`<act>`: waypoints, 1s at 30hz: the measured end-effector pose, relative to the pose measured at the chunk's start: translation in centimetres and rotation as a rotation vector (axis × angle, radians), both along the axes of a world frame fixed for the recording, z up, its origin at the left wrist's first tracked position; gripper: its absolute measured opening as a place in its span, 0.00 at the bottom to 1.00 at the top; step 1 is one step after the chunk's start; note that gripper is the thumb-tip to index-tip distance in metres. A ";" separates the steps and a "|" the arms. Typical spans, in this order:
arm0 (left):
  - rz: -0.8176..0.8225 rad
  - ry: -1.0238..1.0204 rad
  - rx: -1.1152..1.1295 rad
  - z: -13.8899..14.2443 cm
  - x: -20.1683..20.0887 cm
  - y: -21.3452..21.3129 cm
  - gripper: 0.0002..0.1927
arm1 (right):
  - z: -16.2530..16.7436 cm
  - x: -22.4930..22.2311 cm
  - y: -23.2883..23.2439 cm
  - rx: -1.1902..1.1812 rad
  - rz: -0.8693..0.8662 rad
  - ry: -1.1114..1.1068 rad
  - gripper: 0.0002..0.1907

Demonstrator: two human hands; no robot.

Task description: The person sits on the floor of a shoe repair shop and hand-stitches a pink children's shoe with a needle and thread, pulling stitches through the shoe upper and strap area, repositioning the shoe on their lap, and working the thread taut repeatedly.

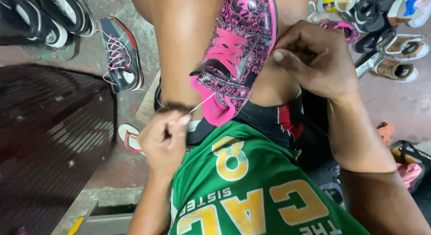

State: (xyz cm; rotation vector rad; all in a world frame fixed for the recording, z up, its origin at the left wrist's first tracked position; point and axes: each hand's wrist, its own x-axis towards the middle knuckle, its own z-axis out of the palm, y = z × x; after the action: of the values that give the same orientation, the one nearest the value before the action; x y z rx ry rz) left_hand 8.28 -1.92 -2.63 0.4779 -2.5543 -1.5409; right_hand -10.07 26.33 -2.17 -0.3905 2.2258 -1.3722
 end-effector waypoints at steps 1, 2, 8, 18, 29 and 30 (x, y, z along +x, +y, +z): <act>0.049 0.073 0.056 -0.2 0.8 -0.3 0.06 | 0.0 -0.1 0.2 -0.006 0.035 0.053 0.05; 0.097 0.127 0.247 -0.4 1.3 -0.6 0.06 | 0.0 0.0 0.3 -0.009 0.064 0.105 0.05; 0.255 0.094 1.317 -0.7 -0.2 0.0 0.07 | 1.0 0.6 0.2 0.002 0.076 0.136 0.06; -0.210 -0.297 0.388 -1.1 -6.4 6.0 0.06 | 3.6 -3.6 2.0 0.069 0.396 0.348 0.06; -0.620 -0.117 -0.172 -4.6 -6.7 4.1 0.05 | 4.7 -6.0 0.8 0.112 0.544 0.465 0.06; -0.587 -0.139 -0.119 -4.3 -6.8 4.0 0.05 | 4.6 -6.0 0.8 0.115 0.540 0.471 0.07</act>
State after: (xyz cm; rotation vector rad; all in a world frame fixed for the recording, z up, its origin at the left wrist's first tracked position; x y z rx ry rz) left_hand 1.51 2.07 -6.94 -0.2147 -3.0511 -1.5278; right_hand -16.12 27.17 2.45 -1.2737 2.2847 -0.9208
